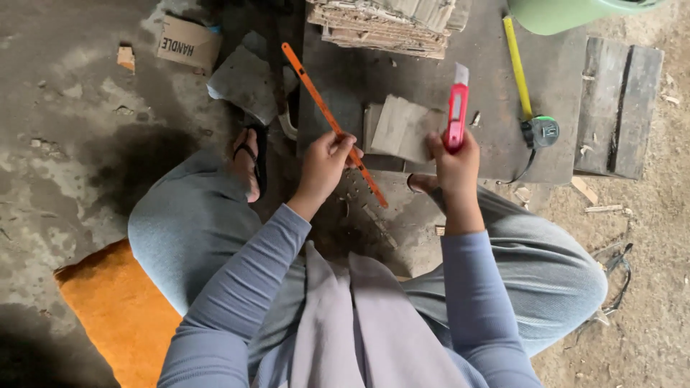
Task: The person measures and marks small rectangular cardboard pieces using a tape measure and ruler, then cuts along the marked lines with a utility knife. The cut pieces are set aside and the process repeats on additional pieces.
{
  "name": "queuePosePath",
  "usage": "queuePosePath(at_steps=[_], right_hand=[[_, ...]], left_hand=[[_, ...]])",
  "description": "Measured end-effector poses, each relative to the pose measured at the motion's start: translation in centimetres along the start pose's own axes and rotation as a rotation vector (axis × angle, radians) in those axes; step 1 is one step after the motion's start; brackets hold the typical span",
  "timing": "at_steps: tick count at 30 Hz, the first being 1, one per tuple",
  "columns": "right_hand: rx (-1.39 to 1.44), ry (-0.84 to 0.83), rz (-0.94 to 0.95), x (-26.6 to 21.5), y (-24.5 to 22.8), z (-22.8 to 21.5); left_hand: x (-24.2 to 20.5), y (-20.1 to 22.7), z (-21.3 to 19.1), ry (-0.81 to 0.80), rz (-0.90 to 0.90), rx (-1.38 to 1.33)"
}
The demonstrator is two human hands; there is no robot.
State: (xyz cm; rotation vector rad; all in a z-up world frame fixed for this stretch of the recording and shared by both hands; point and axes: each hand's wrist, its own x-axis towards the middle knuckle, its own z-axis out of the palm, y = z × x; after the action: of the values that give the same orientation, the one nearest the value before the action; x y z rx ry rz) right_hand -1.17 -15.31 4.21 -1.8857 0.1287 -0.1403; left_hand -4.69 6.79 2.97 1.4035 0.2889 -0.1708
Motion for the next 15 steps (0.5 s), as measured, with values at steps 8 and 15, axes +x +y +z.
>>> queuePosePath(at_steps=[8,15], right_hand=[[-0.713,-0.097,-0.098,1.0,-0.3,2.8],[-0.891,-0.115,-0.048,0.5,2.0,3.7]], left_hand=[[-0.7,2.4,-0.4,0.06,0.079,0.447],[0.1,-0.4,0.6,0.19,0.374,0.957]])
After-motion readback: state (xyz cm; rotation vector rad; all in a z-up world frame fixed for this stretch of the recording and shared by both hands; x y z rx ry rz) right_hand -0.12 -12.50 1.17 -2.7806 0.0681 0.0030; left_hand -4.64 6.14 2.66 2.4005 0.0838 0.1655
